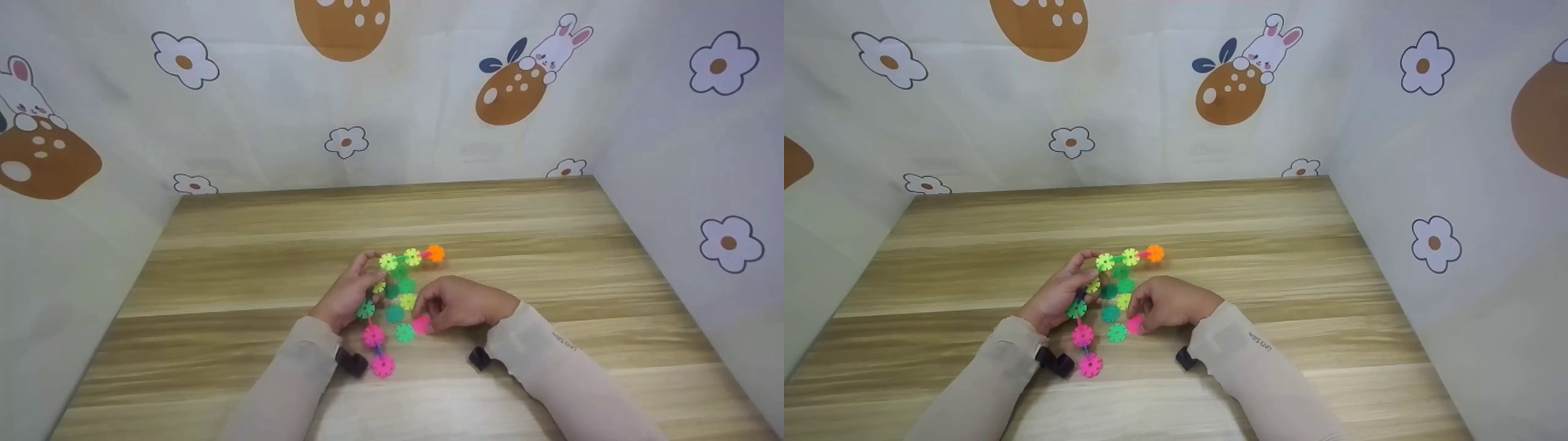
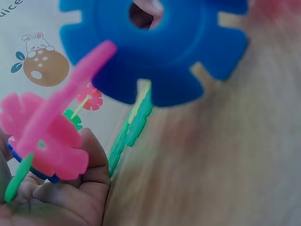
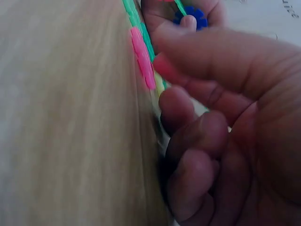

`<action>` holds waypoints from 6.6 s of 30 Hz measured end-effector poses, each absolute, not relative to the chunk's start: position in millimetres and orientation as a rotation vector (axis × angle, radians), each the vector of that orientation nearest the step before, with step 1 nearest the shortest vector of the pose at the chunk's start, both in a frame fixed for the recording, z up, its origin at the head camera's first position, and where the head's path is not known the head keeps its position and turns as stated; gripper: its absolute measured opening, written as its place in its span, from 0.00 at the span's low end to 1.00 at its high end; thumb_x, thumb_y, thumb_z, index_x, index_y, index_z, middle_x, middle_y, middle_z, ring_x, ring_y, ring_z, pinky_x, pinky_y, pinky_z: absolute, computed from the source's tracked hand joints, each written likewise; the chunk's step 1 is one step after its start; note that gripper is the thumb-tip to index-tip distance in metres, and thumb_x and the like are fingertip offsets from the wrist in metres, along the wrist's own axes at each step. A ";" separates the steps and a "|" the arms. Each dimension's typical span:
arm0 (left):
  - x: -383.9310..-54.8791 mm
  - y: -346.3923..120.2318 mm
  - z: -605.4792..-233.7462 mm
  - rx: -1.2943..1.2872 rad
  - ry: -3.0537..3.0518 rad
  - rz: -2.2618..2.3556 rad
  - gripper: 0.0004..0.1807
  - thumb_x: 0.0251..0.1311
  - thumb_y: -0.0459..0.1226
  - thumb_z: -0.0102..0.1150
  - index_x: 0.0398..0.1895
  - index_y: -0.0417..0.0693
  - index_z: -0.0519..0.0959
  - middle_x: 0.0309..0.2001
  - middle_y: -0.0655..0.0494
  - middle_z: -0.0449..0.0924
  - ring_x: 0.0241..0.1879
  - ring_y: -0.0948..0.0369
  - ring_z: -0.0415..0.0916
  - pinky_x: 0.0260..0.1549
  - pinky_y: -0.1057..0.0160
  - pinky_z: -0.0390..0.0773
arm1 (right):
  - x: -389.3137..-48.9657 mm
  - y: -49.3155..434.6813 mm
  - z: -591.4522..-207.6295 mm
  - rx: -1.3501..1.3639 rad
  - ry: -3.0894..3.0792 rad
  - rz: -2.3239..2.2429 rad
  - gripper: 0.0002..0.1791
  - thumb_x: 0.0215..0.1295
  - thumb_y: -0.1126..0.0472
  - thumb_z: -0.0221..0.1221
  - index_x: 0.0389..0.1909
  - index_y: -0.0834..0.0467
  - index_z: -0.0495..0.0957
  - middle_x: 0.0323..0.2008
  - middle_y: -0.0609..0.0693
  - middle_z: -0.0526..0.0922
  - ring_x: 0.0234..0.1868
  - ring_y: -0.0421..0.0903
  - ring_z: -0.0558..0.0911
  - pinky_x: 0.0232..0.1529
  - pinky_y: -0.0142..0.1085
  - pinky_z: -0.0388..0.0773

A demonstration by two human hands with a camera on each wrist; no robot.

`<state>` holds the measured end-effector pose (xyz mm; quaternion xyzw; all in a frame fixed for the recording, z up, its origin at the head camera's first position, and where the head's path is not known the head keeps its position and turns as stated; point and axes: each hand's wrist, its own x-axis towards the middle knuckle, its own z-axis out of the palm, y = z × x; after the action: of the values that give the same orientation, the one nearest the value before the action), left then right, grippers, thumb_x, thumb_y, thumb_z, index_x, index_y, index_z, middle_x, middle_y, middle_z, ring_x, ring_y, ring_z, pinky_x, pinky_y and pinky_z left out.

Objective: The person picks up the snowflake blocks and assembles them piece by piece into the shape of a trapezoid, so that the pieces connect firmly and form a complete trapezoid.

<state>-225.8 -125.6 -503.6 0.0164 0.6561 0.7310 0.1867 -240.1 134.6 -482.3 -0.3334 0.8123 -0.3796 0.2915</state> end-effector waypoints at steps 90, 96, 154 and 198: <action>-225.5 -127.5 -506.2 0.183 1.783 2.060 0.23 0.75 0.33 0.54 0.69 0.52 0.62 0.39 0.57 0.82 0.28 0.61 0.74 0.33 0.64 0.80 | -270.0 150.8 -502.4 -0.134 1.618 -2.122 0.07 0.70 0.72 0.53 0.45 0.60 0.70 0.40 0.52 0.86 0.37 0.45 0.88 0.43 0.36 0.88; -226.8 -126.4 -506.8 0.204 1.805 2.039 0.25 0.75 0.34 0.56 0.70 0.49 0.63 0.38 0.56 0.82 0.29 0.61 0.76 0.34 0.65 0.81 | -271.4 150.7 -503.1 -0.151 1.656 -2.092 0.38 0.68 0.72 0.56 0.78 0.57 0.55 0.46 0.55 0.81 0.40 0.46 0.87 0.45 0.37 0.88; -227.1 -125.7 -506.3 0.244 1.802 2.042 0.25 0.74 0.34 0.58 0.69 0.50 0.63 0.38 0.57 0.82 0.29 0.61 0.79 0.40 0.61 0.82 | -265.8 144.4 -502.1 -0.228 1.728 -2.113 0.37 0.72 0.73 0.58 0.79 0.60 0.58 0.49 0.53 0.85 0.38 0.45 0.89 0.47 0.38 0.88; -228.7 -123.0 -505.9 0.037 1.761 2.212 0.18 0.79 0.34 0.47 0.66 0.53 0.58 0.38 0.52 0.82 0.26 0.61 0.74 0.33 0.63 0.80 | -247.6 136.0 -491.6 -0.682 1.949 -1.367 0.11 0.68 0.66 0.64 0.49 0.62 0.88 0.25 0.44 0.80 0.21 0.39 0.71 0.25 0.30 0.72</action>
<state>-228.7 -123.0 -505.9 0.0129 0.6150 0.7727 0.1564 -247.6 136.0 -491.6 -0.2603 0.7438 -0.5218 0.3267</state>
